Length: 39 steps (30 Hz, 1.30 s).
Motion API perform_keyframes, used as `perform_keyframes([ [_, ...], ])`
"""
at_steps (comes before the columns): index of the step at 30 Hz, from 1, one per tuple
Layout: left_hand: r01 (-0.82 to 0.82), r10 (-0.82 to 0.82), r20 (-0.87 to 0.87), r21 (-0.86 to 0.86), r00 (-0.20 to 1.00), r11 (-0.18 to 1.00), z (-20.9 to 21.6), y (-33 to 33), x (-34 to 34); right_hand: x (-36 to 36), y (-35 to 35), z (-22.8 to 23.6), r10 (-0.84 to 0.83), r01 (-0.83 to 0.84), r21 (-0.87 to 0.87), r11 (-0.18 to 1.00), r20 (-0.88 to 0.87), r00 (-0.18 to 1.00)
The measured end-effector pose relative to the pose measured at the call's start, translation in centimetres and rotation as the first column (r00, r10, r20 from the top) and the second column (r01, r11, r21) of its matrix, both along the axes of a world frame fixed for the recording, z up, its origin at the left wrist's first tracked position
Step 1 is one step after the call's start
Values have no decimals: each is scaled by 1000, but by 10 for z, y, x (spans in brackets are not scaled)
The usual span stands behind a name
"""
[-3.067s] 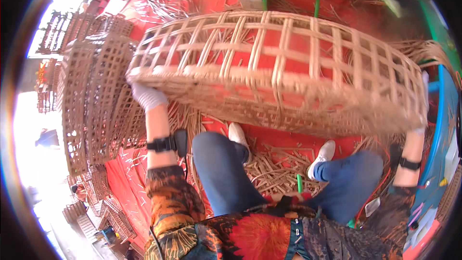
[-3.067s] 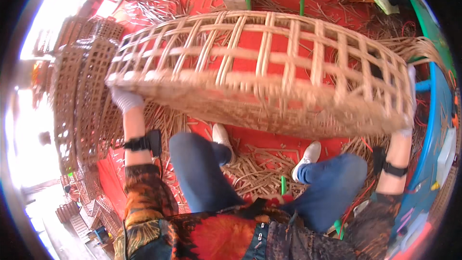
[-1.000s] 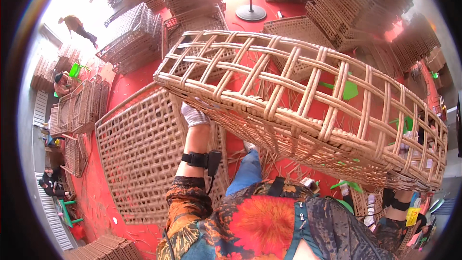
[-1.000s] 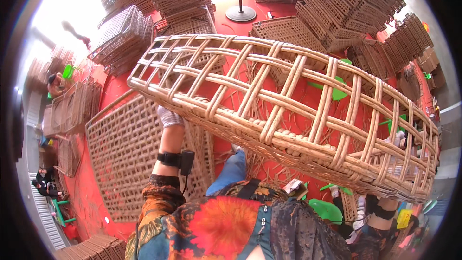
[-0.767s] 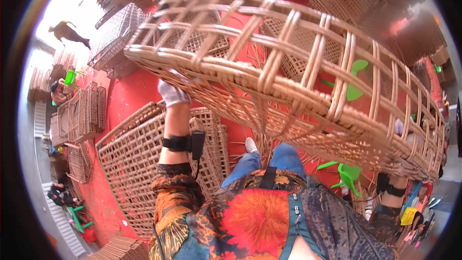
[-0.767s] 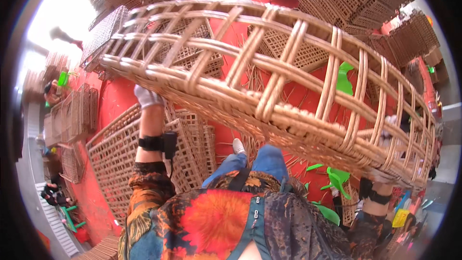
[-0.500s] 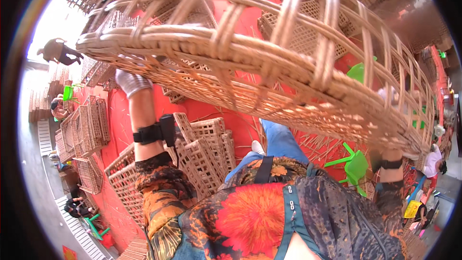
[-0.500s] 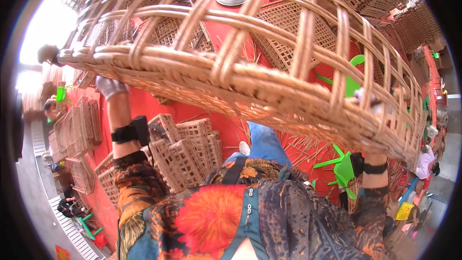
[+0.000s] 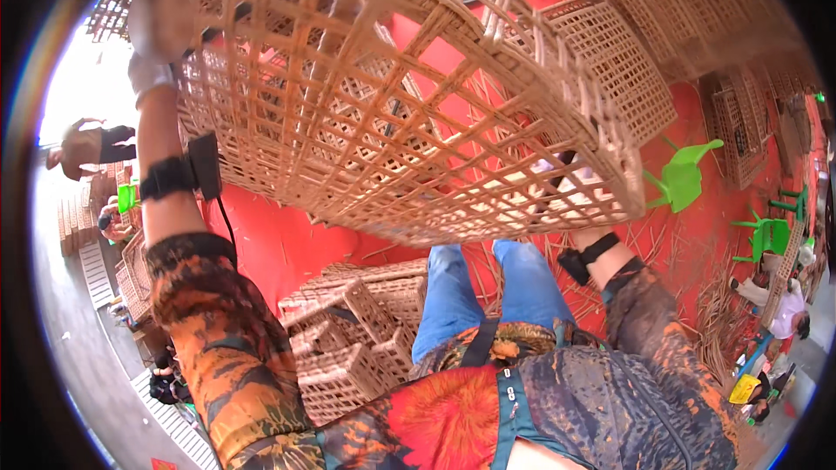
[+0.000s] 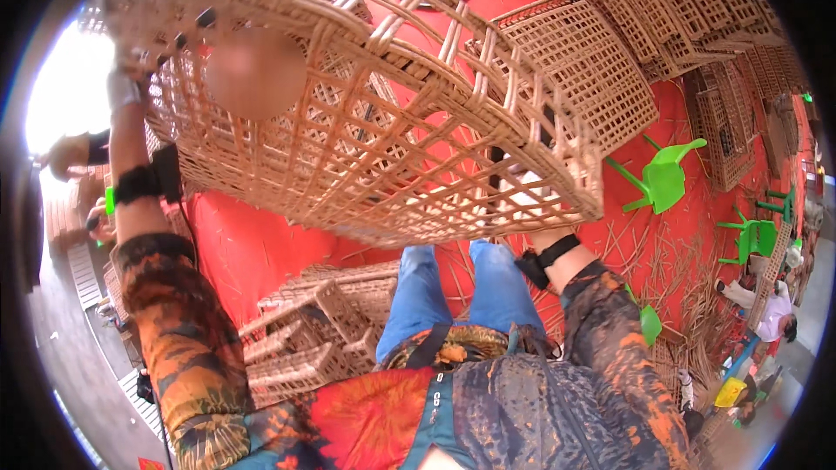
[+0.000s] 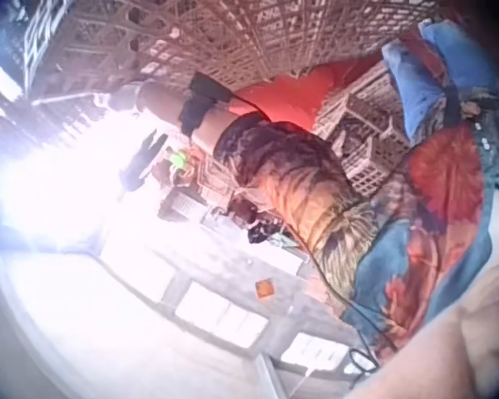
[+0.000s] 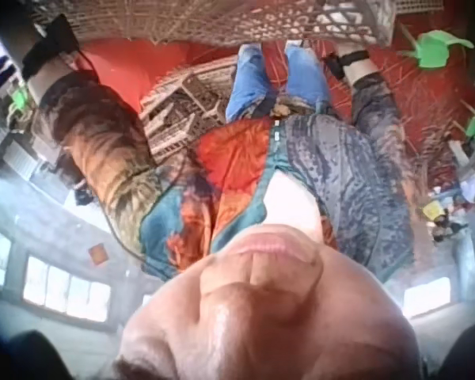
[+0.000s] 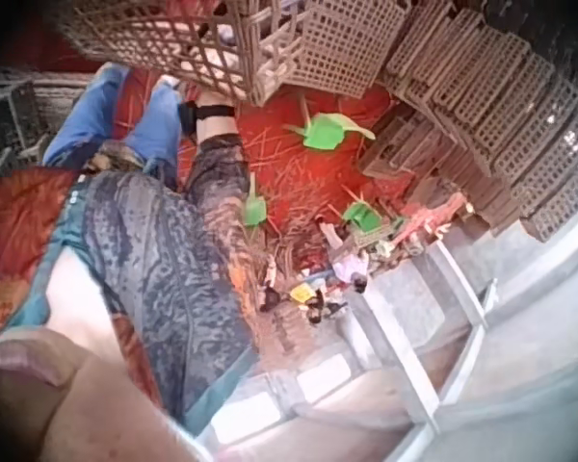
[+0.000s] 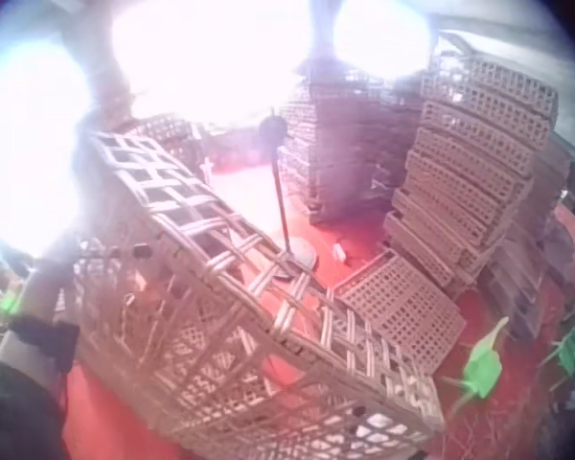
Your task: Assembling and weaving wicker furniture components using hands, a staple gun, and pliers.
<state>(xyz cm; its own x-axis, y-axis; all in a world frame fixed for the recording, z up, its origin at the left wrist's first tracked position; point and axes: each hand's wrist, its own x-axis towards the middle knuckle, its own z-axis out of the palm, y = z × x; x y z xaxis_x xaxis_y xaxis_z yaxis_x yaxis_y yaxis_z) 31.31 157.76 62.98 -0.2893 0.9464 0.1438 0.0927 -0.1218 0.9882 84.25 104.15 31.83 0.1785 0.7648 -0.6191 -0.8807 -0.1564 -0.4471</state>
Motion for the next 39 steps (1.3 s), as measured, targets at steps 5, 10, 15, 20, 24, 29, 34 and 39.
perform_keyframes([
  [5,-96,-2,-614,-127,789,987,-32,57,136,-69,17,-68,-7,-31,-172,985,-217,976],
  [10,-14,-87,-843,-112,530,994,-115,120,207,-135,45,-118,-69,-62,-299,952,-409,910],
  [15,118,-192,-892,-157,409,981,-274,89,213,-168,129,-178,-140,-49,-391,919,-440,887],
  [20,-136,-556,-807,-585,201,800,-422,-60,113,-125,164,-210,35,-131,-455,881,-213,976],
  [24,-230,-672,-733,-676,105,700,-462,-123,17,-128,205,-180,459,-441,-473,763,-85,884],
  [29,-55,-415,-894,-429,169,901,-479,-160,-51,-81,274,-136,481,-118,-479,870,877,-10],
  [34,-570,-47,-895,-322,443,756,-511,-175,-62,20,346,-190,619,-208,-583,785,750,233],
  [39,-187,116,-146,-761,982,621,-544,-192,-107,-28,384,-211,584,-243,-539,806,661,472],
])
